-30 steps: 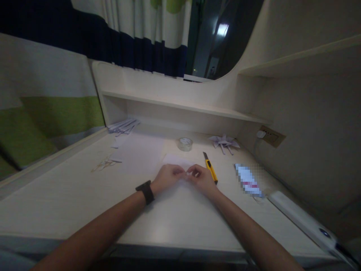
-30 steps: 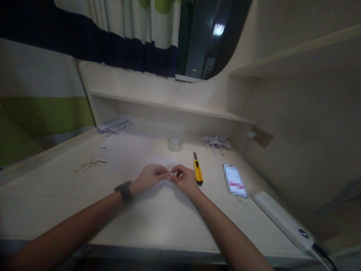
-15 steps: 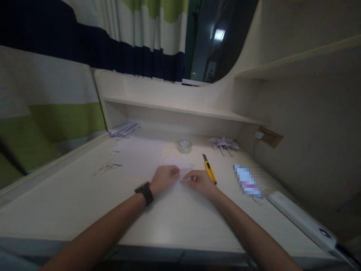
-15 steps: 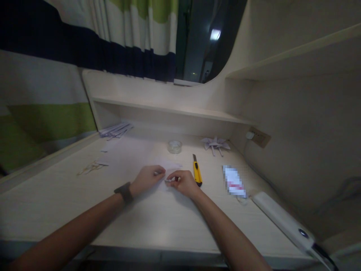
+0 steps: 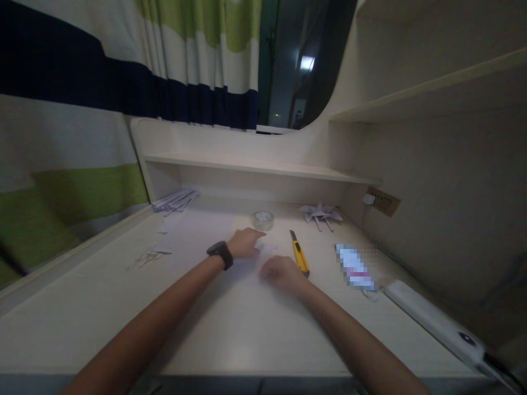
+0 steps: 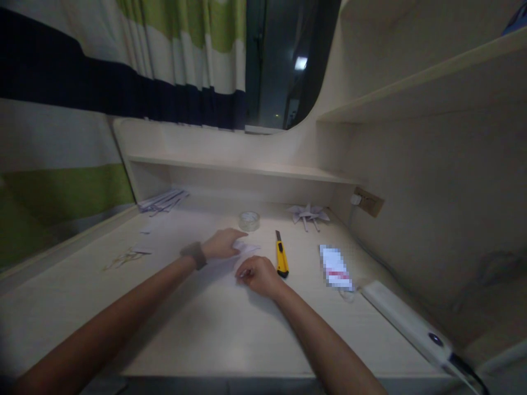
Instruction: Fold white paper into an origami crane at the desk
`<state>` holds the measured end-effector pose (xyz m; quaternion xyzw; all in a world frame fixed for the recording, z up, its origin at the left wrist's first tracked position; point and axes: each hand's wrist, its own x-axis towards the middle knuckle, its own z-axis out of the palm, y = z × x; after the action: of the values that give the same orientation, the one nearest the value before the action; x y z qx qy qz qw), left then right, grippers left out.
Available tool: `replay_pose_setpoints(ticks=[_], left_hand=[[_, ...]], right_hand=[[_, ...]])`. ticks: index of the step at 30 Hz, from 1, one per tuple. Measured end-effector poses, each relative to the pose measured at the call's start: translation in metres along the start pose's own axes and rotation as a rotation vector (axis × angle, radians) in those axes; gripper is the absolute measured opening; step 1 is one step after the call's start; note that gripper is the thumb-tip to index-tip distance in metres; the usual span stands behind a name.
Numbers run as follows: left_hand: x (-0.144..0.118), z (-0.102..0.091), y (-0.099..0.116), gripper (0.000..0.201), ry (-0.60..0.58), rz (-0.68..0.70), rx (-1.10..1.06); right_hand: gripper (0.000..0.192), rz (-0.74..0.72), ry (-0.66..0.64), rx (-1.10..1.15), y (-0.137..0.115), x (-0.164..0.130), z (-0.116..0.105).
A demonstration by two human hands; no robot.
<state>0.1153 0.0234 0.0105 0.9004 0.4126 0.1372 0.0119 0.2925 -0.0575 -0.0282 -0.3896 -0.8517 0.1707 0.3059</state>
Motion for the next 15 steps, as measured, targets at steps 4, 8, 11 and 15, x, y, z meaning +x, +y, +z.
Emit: replay_pose_setpoints(ticks=[4,8,11,15], left_hand=[[0.023,0.002,0.001,0.065,-0.155,-0.025,-0.015],[0.027,0.007,-0.002,0.056,-0.142,-0.015,-0.047],[0.021,0.003,-0.004,0.040,-0.109,0.010,-0.064],[0.005,-0.008,-0.002,0.028,-0.054,0.034,-0.092]], right_hand=[[0.015,0.021,0.028,0.069,0.001,0.001,0.000],[0.012,0.095,0.102,0.169,0.002,0.002,0.001],[0.016,0.161,0.127,0.204,0.002,0.003,0.003],[0.018,0.215,0.109,0.218,0.001,0.004,0.004]])
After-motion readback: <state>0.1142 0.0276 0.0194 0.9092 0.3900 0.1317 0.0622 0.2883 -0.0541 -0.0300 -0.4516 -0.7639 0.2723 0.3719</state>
